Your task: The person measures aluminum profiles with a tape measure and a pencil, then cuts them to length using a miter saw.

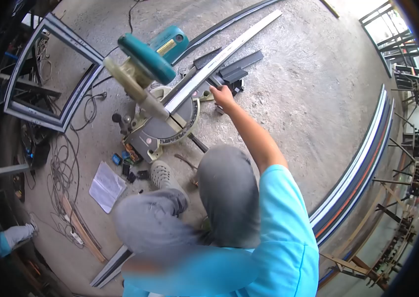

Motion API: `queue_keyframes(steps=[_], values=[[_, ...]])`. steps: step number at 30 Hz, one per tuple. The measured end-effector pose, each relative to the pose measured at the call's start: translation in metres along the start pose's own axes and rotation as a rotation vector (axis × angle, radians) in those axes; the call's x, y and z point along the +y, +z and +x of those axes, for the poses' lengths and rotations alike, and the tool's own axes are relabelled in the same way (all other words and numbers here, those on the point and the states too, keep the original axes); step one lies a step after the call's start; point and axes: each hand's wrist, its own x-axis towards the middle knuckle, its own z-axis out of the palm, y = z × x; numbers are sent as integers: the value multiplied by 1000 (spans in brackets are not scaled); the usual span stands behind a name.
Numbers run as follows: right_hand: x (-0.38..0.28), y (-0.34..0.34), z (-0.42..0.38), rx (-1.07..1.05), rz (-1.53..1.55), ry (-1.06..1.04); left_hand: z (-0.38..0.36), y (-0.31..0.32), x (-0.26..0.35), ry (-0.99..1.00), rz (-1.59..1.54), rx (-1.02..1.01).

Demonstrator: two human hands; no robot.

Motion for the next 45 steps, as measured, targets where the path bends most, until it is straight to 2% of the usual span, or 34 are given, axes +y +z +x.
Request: queue_keyframes(steps=[2,5,7,9,10,12,13,15,17,18,19,21,24,25,27,28,29,30,33,35,36,37,39,40,41,42,44,45], values=[[1,20,57,408,-294,-159,5,-6,7,-11,-13,-16],[-17,28,107,397,-107,-34,11,-11,14,-18,-39,-30],[-25,39,115,523,-117,-60,17,-14,15,-6,-65,-25],[-25,32,127,366,-73,61,25,-16,15,11,-123,10],[-39,25,110,260,174,141,37,-15,13,51,-207,90],[-32,18,97,187,585,33,62,-19,14,177,-426,307],[-27,10,81,119,685,-1,73,-29,21,281,-558,418],[-3,4,48,66,689,-58,75,-85,59,478,-755,541],[29,16,7,-16,765,-129,48,-196,131,720,-853,537],[47,26,-12,-40,730,-119,34,-242,163,780,-793,535],[55,40,-40,-70,725,-100,42,-268,186,948,-692,591],[64,66,-89,-137,710,-77,33,-312,220,1030,-530,629],[60,76,-136,-231,698,-4,38,-313,227,857,-224,85],[56,68,-140,-249,697,4,41,-304,220,904,-247,158],[60,46,-127,-222,930,-37,55,-282,184,987,-299,313],[54,30,-129,-215,1031,-106,56,-280,166,961,-272,303],[32,12,-148,-286,1014,-147,54,-276,143,923,-243,290],[13,3,-173,-263,999,-279,52,-275,125,876,-218,287],[-80,-6,-260,-258,617,-659,75,-226,97,960,-140,505],[-141,5,-305,-360,574,-964,72,-238,98,980,-72,509],[-172,16,-329,-394,576,-1045,56,-266,98,986,-109,454],[-202,28,-355,-373,486,-1092,26,-296,99,986,-277,563],[-242,64,-388,-482,371,-1221,-24,-345,96,912,-713,649],[-258,88,-401,-501,272,-1313,-55,-364,88,921,-790,817],[-274,110,-415,-408,53,-1451,-86,-379,79,923,-869,986],[-282,132,-430,-547,27,-1328,-111,-388,62,986,-778,1110],[-270,195,-418,-368,-58,-1671,-164,-400,27,1089,-525,1410],[-256,220,-414,-432,-152,-1651,-186,-407,15,1124,-361,1569]])
